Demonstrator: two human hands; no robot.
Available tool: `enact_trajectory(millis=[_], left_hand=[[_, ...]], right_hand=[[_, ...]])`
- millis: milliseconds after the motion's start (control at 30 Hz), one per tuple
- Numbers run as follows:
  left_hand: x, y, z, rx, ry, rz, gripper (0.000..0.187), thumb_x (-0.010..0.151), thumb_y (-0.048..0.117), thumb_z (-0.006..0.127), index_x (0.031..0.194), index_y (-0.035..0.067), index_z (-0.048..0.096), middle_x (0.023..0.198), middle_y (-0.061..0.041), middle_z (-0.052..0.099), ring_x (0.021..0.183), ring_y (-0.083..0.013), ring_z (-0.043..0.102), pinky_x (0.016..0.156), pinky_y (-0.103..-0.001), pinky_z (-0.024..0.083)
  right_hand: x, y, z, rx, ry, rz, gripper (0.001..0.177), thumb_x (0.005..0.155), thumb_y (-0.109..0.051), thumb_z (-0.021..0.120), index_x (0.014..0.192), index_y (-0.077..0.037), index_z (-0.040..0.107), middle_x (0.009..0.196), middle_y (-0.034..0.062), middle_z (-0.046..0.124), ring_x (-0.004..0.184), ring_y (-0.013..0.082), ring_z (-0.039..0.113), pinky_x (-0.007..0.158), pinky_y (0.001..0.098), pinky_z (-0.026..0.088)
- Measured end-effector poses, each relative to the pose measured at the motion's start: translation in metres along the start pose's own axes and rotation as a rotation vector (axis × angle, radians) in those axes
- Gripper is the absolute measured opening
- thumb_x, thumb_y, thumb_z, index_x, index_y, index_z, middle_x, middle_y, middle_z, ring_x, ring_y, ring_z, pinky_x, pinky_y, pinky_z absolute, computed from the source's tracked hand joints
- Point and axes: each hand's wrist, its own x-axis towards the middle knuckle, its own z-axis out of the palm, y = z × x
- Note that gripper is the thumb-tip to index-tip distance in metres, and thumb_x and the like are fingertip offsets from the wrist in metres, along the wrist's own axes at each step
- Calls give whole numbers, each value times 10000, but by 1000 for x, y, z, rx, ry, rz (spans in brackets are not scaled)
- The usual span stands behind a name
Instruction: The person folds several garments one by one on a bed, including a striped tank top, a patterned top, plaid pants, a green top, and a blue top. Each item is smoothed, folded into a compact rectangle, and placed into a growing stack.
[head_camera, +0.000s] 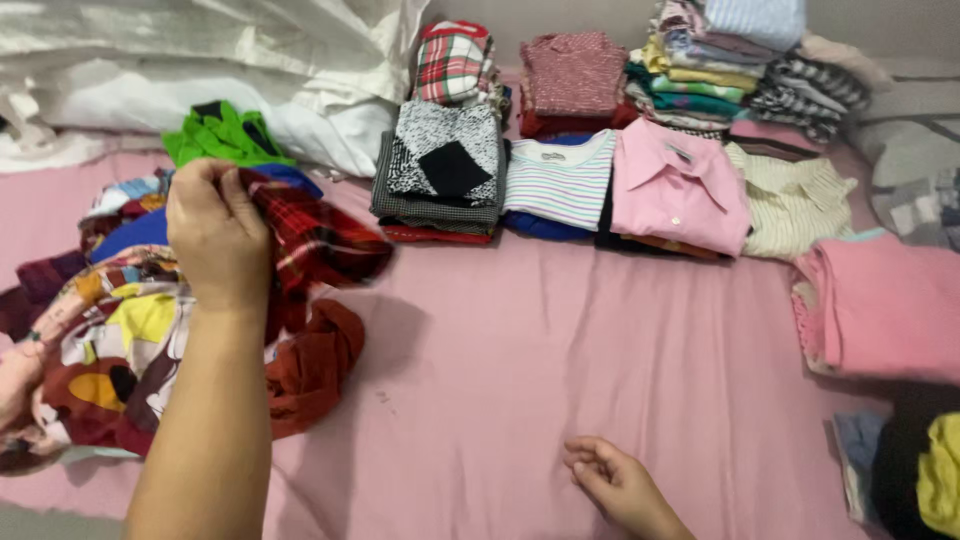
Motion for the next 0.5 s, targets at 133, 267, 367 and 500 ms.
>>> enact_trajectory(millis=[133,267,367,500], left_hand=[[41,112,-56,-167,-39,103,40,1177,24,592,1191,10,557,1090,-183,641,979,-381,638,877,-443,513],[45,207,-91,-411,-123,68,64,1170,54,597,1177,4,556,1049,-189,646,914,-355,661,842,-416,537],[26,257,-102,-551,-173,5,60,1133,59,589,1171,17,571,1037,-176,653,894,-332,674,843,-412,544],[-12,306,-98,-686,-288,-87,69,1090,81,596,1128,24,594,998,-165,665,881,-334,678,800,-407,541]], right_hand=[[-10,-25,23,191,6,-176,435,933,-80,648,1357,5,602,1244,166,702,1180,223,676,999,352,576],[-33,-74,34,383,54,-259,570,903,-54,664,1439,-34,470,1397,117,600,1308,212,574,1084,371,483],[-63,-114,31,423,47,-473,676,900,-53,648,1515,-64,368,1504,67,514,1387,186,500,1131,362,417],[-109,-147,29,397,-74,-660,628,940,-47,655,1514,-12,404,1422,99,587,1302,207,573,1106,386,467]])
